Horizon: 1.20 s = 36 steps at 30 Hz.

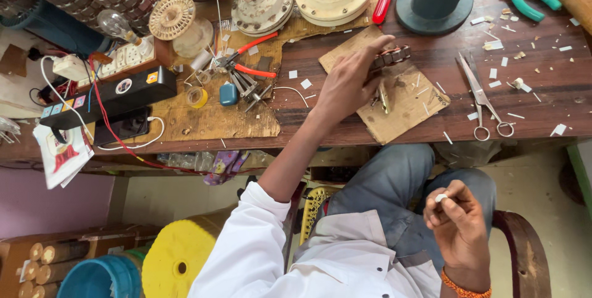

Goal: The person cuts small white plastic pieces with scissors and inserts them into slots on a copper-wound rotor assembly. The person repeats this process for multiple slots, handling the rotor and plastic pieces by hand.

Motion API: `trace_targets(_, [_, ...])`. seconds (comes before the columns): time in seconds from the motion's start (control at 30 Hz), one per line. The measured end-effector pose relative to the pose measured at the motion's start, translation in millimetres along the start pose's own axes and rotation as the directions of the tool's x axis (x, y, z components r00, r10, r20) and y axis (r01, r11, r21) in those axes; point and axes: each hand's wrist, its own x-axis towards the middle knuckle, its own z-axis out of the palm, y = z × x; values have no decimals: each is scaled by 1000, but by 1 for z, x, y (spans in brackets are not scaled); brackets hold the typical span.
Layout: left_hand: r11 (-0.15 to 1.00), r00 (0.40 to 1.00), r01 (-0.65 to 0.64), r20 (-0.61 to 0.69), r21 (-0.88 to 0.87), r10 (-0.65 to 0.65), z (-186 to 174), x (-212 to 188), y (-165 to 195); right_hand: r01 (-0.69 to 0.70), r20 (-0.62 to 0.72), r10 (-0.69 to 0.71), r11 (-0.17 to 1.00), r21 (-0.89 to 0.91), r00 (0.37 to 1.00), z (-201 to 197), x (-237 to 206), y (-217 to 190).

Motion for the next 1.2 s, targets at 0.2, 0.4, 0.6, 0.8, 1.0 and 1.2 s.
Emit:
trace_targets(0.2, [985, 984, 41, -163, -170, -69, 16, -4, -12, 23, -58, -26, 998, -60, 998, 3, -2, 0])
trace_targets(0.4, [915, 943, -102, -330, -391, -36, 10, 4, 10, 69, -143, -96, 980, -186, 985, 13, -3, -7])
trace_targets(0.6, [884, 965, -115, -262, -453, -9, -11, -17, 23, 208, -181, -253, 949, -236, 950, 34, -1, -21])
trace_targets(0.8, [874, 991, 43, -87, -484, -97, -1, -35, 20, 353, -63, -455, 763, -542, 888, 72, 26, -37])
trace_targets(1.0, [856, 988, 18, -124, -516, -95, 4, -41, 25, 649, 379, -631, 271, -711, 677, 108, 101, -37])
trace_targets(1.2, [845, 991, 79, -53, -529, -126, 4, -33, 26, 667, 645, -465, -143, -731, 607, 118, 162, -27])
